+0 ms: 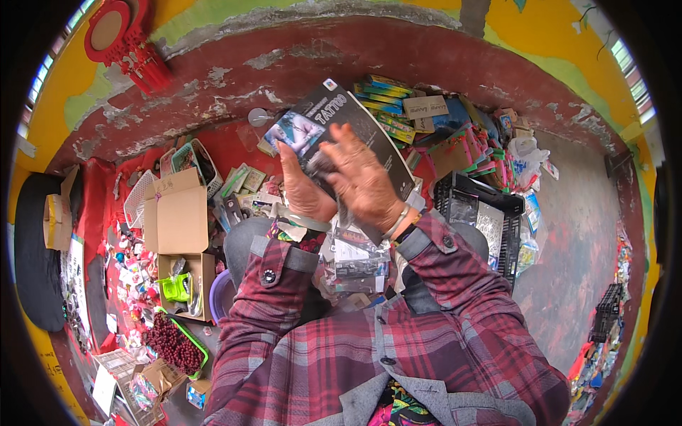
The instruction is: The person sits on the floor and sorts through a pile of temporary tattoo sheets. They pick up individual sheets, flip them over to inspect the designs, and place them into a black plastic crate. The person handles various designs including numbers, letters, and butterflies.
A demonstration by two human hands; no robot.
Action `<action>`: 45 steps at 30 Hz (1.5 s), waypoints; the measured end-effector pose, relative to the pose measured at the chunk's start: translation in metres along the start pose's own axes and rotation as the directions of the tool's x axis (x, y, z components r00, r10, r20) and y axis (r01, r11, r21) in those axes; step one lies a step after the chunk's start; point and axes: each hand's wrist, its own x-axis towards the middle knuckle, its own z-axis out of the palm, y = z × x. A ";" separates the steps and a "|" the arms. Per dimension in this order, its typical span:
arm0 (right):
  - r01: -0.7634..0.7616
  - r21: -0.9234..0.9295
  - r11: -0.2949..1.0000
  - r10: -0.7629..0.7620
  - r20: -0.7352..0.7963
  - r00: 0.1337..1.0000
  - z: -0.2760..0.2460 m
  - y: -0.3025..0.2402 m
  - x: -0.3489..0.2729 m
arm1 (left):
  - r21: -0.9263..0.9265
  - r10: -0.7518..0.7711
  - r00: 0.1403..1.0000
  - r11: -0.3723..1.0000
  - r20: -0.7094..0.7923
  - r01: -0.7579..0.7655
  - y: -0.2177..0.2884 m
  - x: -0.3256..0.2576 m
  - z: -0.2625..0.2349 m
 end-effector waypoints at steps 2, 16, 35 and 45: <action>0.127 -0.030 0.991 -0.125 0.045 0.991 0.007 -0.009 0.001 | 0.042 -0.031 0.997 0.999 -0.075 0.034 -0.010 -0.004 -0.010; -0.332 0.165 0.929 0.369 -0.327 0.870 -0.009 0.044 0.002 | -0.015 -0.264 0.939 0.962 0.219 0.274 -0.021 -0.014 0.015; 0.072 0.337 0.939 -0.106 0.085 0.991 -0.009 0.010 -0.001 | -0.185 -0.431 0.894 0.875 0.121 0.447 -0.002 0.006 -0.038; -0.341 0.754 0.562 -0.153 0.500 0.853 -0.012 0.017 -0.005 | 0.032 -0.573 0.816 0.819 0.078 0.573 -0.025 0.015 -0.081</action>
